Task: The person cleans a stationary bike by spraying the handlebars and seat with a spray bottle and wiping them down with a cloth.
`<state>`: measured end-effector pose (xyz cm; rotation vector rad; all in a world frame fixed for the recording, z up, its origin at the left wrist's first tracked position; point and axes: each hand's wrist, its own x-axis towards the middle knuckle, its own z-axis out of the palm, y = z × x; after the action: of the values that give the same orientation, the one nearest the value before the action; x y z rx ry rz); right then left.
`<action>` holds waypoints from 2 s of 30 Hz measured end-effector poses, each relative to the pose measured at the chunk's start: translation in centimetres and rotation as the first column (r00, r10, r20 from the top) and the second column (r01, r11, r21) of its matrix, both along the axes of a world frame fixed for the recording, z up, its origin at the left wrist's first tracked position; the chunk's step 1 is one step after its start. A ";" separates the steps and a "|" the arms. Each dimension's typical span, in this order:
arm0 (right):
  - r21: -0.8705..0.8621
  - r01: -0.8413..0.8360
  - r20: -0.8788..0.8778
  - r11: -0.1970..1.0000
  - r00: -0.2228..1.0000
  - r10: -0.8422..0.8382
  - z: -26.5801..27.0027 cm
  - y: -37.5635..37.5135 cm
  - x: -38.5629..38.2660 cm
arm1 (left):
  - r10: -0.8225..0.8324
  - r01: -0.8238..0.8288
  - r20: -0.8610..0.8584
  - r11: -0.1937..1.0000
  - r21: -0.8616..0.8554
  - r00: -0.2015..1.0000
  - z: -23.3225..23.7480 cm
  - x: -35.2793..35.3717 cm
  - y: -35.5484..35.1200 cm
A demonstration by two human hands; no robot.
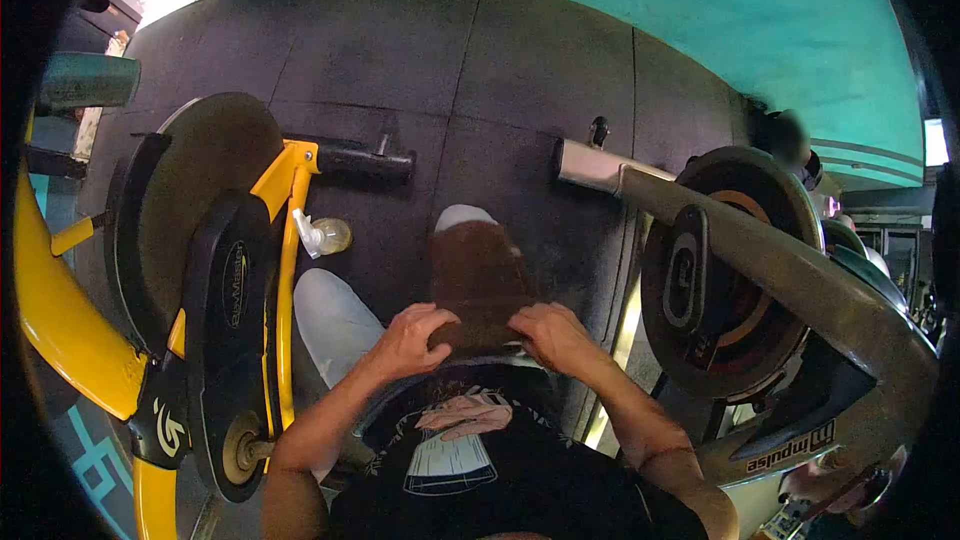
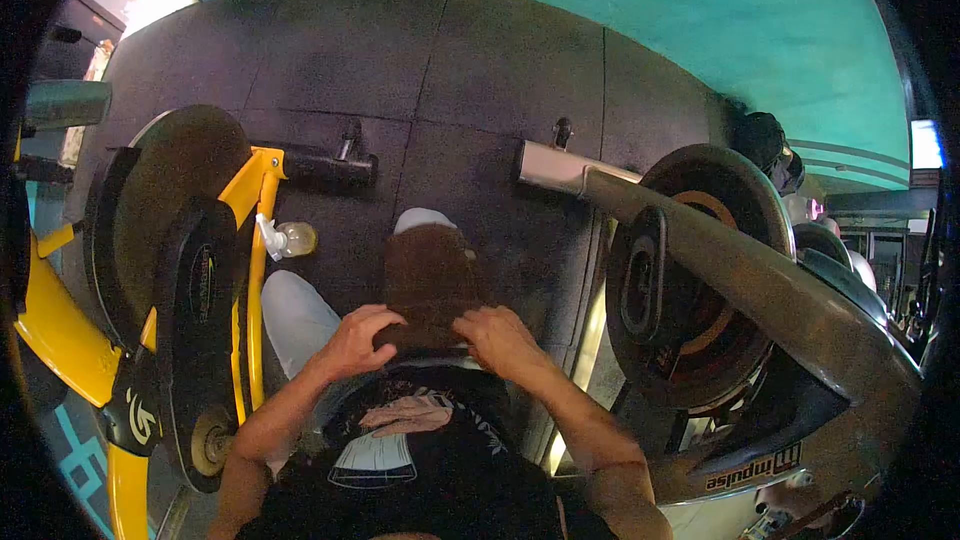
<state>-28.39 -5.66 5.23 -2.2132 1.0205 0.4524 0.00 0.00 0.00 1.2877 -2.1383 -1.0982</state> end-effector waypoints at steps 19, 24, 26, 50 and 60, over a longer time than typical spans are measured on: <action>0.239 0.131 0.280 0.962 0.939 -0.197 -12.4 -14.3 4.2 | 0.891 -0.132 -0.133 0.210 0.969 0.435 -9.6 -0.7 -6.7; 0.637 -0.089 0.263 0.766 0.959 -0.107 -5.9 -14.8 3.5 | 0.497 -0.112 -0.461 0.760 0.641 0.735 -3.0 0.8 -9.4; 0.654 -0.031 0.315 0.756 0.920 -0.235 -3.8 -13.3 3.0 | 0.314 -0.055 -0.485 0.878 0.476 0.816 0.7 1.0 -10.4; -0.478 0.876 0.230 0.064 0.195 -0.953 -20.6 -22.8 -5.4 | 0.860 -0.862 0.058 0.506 0.038 0.507 -10.7 14.7 -6.2; -0.532 0.840 0.221 0.108 0.261 -0.940 -22.0 -21.7 -4.3 | 0.729 -0.803 0.338 0.525 0.282 0.595 -4.0 14.8 -10.5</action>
<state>-32.69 -27.36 -16.74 -1.4146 2.6351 -0.3262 14.80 -10.46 -4.03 2.3000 -1.1232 -1.0398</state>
